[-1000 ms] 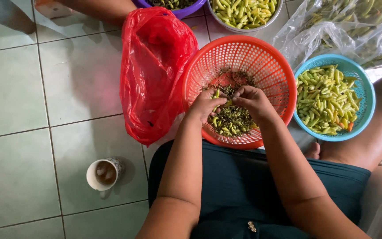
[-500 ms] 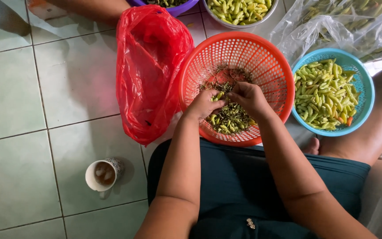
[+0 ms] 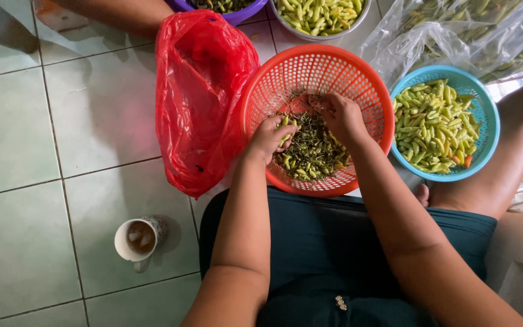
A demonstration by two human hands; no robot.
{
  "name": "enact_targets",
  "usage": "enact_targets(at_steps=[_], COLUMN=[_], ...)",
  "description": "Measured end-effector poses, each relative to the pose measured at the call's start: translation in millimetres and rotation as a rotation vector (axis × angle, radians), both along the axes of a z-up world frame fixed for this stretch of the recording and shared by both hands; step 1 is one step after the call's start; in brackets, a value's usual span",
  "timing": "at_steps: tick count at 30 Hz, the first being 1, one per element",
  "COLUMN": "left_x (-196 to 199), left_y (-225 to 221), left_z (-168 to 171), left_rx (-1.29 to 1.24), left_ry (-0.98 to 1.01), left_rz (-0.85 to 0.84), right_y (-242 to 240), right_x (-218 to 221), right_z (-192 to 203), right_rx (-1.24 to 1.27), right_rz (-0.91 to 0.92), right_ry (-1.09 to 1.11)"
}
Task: A person is sitting on the floor sorting green chilies by removing their stems and placing them into a red plastic basket.
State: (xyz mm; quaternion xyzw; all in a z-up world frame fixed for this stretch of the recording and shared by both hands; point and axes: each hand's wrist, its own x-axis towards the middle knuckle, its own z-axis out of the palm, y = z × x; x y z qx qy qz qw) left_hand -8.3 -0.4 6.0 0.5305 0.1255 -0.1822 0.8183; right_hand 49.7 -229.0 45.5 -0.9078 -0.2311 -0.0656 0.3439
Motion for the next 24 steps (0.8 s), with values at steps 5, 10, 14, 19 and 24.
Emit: enact_targets(at_steps=[5, 10, 14, 19, 24], left_x=[-8.9, -21.8, -10.9, 38.3, 54.8], left_y=[2.6, -10.7, -65.2, -206.5, -281.8], left_z=[14.0, 29.8, 62.0, 61.9, 117.0], left_rx=[-0.033, 0.018, 0.122, 0.019, -0.172], left_ry=[0.027, 0.067, 0.107, 0.017, 0.165], left_rz=[-0.006, -0.028, -0.094, -0.19, -0.191], right_y=[-44.0, -134.3, -221.6, -257.1, -267.3], right_x=[-9.0, -65.7, -110.5, -111.3, -86.6], right_z=[5.2, 55.9, 54.3, 40.7, 13.0], right_rx=[0.168, 0.727, 1.007, 1.176, 0.594], right_rz=[-0.191, -0.503, -0.741, -0.732, -1.078], right_ry=[0.139, 0.171, 0.068, 0.072, 0.221])
